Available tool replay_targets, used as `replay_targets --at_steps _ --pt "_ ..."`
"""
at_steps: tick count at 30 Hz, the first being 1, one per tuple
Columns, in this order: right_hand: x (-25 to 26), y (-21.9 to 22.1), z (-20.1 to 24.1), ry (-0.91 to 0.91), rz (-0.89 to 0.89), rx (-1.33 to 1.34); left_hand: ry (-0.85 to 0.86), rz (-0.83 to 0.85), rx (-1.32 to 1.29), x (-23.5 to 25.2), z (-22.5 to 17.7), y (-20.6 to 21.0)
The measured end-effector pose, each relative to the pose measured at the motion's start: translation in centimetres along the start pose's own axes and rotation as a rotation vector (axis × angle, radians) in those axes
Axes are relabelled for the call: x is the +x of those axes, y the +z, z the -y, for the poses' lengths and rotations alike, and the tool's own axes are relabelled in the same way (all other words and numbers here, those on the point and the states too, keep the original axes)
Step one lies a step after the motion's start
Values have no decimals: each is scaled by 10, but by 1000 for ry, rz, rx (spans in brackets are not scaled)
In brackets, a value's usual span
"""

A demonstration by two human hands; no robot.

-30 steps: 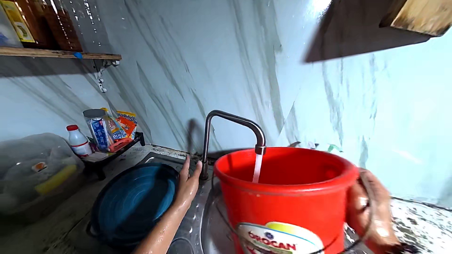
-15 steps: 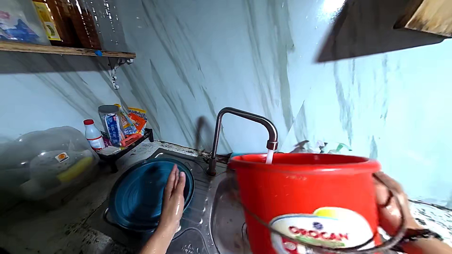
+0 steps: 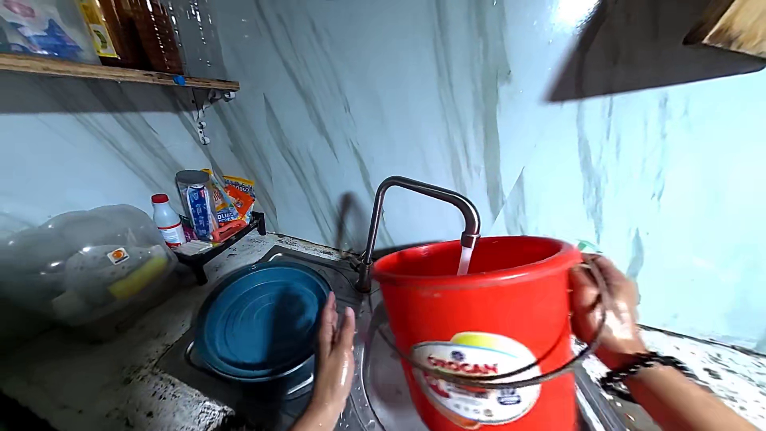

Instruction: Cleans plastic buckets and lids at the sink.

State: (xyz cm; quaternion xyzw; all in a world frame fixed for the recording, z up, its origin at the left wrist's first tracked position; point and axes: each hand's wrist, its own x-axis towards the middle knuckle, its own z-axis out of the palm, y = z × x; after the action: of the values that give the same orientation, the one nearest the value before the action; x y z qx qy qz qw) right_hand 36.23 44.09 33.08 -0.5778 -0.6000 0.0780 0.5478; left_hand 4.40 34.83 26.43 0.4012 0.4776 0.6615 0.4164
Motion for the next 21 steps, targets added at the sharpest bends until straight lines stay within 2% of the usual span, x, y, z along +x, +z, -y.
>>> replay_targets --at_steps 2,4,7,11,13,17,21 --pt "-4 7 -12 -28 34 65 25 41 -1 -3 2 0" --pt "3 -8 -22 27 42 125 42 -5 15 -3 3 -10" --pt "14 -20 -6 51 -19 6 -16 -38 4 -15 9 -6" --pt "-5 8 19 -159 55 -162 -68 126 -68 -53 34 41" --pt "-11 7 24 -262 90 -222 -102 160 -116 -63 47 65" --pt "-20 2 49 -452 178 -412 -331 -10 -358 -62 70 112" --pt "-28 15 85 -477 263 -686 -464 -43 -531 -72 100 139"
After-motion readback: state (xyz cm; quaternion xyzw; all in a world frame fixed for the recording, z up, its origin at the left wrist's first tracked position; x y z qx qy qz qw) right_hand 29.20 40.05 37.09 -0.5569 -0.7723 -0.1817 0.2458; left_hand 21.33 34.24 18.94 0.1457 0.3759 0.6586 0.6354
